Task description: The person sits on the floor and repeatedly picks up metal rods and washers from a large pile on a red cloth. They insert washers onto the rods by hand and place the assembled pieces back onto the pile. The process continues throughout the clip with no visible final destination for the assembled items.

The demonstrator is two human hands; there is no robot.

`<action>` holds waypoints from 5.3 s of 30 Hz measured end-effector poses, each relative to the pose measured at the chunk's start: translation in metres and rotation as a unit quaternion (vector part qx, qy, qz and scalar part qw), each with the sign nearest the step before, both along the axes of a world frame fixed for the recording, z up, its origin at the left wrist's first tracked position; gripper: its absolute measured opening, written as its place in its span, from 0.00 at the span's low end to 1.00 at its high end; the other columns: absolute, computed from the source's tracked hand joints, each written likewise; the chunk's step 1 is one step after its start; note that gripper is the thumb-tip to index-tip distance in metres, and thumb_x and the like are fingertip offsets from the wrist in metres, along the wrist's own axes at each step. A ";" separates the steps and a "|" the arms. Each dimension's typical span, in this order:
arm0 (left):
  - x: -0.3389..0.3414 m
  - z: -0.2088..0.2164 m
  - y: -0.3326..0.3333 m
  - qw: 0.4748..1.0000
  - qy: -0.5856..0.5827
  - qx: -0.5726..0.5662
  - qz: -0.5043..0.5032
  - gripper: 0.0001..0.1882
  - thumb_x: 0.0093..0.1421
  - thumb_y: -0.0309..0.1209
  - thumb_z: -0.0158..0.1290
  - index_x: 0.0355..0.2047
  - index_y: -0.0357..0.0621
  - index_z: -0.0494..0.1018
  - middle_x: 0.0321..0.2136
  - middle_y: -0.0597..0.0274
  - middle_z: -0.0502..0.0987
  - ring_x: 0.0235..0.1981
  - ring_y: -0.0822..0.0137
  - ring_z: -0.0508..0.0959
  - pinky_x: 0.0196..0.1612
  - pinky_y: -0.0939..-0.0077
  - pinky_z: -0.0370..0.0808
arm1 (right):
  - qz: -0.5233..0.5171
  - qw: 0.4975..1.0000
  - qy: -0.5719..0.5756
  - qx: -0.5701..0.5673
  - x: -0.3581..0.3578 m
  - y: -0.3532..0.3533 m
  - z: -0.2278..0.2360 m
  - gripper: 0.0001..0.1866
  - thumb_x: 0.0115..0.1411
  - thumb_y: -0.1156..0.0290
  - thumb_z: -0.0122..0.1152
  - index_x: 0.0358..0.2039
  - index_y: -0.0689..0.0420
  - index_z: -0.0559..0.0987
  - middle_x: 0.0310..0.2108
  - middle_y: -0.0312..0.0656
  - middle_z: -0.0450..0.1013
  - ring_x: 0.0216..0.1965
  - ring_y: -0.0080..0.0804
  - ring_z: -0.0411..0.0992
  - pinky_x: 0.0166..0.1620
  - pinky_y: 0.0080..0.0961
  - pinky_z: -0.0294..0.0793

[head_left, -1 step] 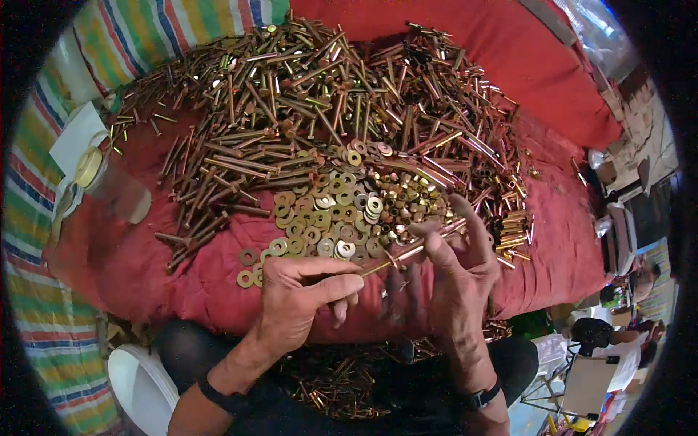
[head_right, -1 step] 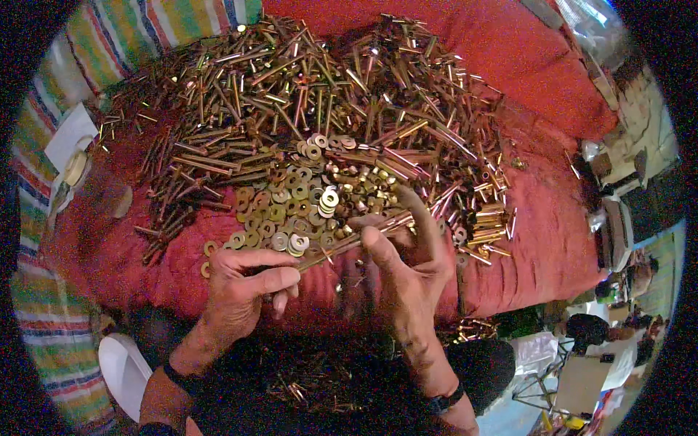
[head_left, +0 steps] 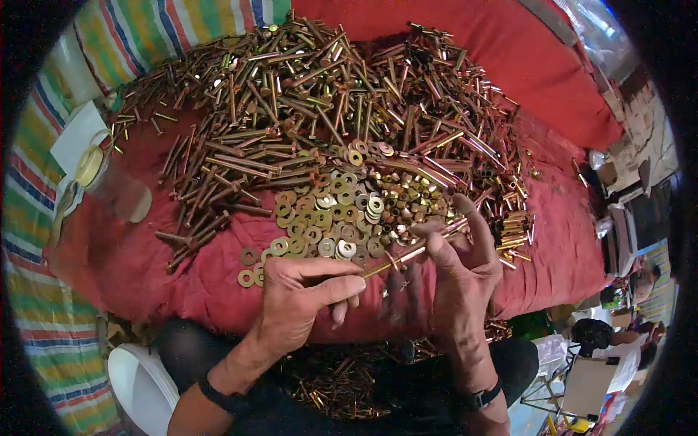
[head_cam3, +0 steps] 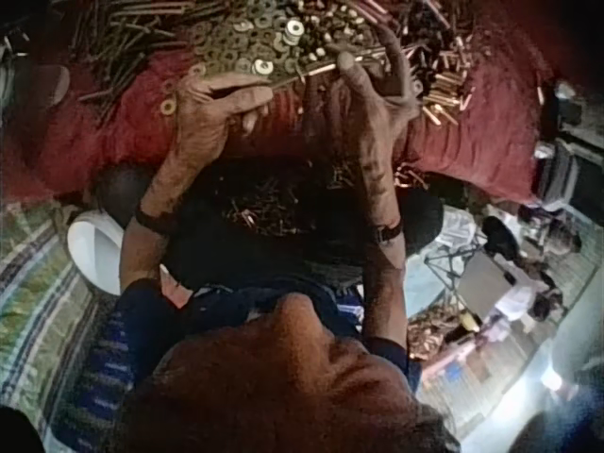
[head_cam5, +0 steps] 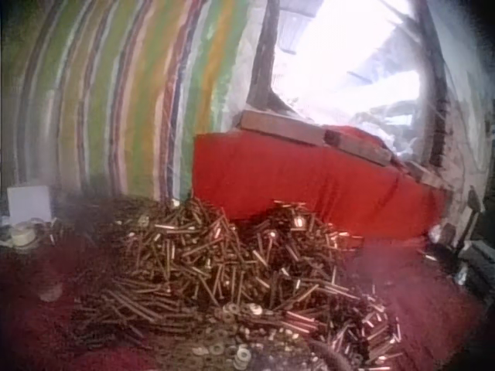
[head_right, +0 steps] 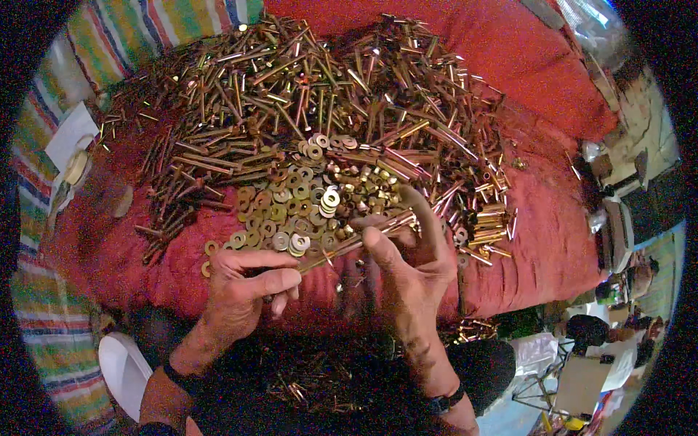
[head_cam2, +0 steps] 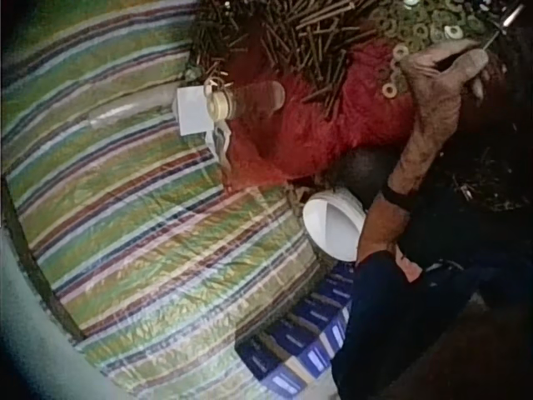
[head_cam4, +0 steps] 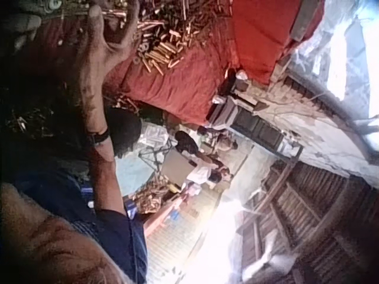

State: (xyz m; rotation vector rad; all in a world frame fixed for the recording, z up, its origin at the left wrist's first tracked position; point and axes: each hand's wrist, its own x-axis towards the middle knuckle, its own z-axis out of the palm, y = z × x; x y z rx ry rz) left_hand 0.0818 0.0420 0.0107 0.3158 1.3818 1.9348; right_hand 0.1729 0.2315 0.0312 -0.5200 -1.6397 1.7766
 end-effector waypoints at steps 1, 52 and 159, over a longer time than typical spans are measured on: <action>-0.001 -0.001 -0.001 1.000 -0.006 0.013 -0.013 0.07 0.63 0.23 0.62 0.35 0.28 0.84 0.24 0.57 0.82 0.19 0.73 0.77 0.24 0.79 0.75 | 0.003 1.000 -0.008 -0.008 0.002 0.001 0.003 0.33 0.62 0.73 0.72 0.65 0.67 0.69 0.41 0.47 0.83 0.43 0.30 0.80 0.51 0.27 0.78; 0.028 -0.041 0.011 0.862 0.502 -0.067 -0.012 0.21 0.65 0.26 0.60 0.59 0.42 0.77 0.54 0.53 0.82 0.63 0.49 0.76 0.65 0.59 0.73 | 0.156 0.871 -0.028 0.466 0.038 -0.022 -0.061 0.21 0.48 0.80 0.70 0.45 0.62 0.77 0.34 0.47 0.74 0.32 0.49 0.77 0.61 0.58 0.67; 0.013 0.000 0.006 0.964 0.218 -0.095 -0.120 0.08 0.61 0.28 0.67 0.36 0.35 0.86 0.26 0.62 0.86 0.26 0.76 0.82 0.31 0.79 0.77 | 0.187 0.915 -0.153 0.324 0.051 0.019 0.013 0.16 0.56 0.68 0.76 0.41 0.62 0.84 0.31 0.38 0.81 0.33 0.27 0.80 0.35 0.24 0.76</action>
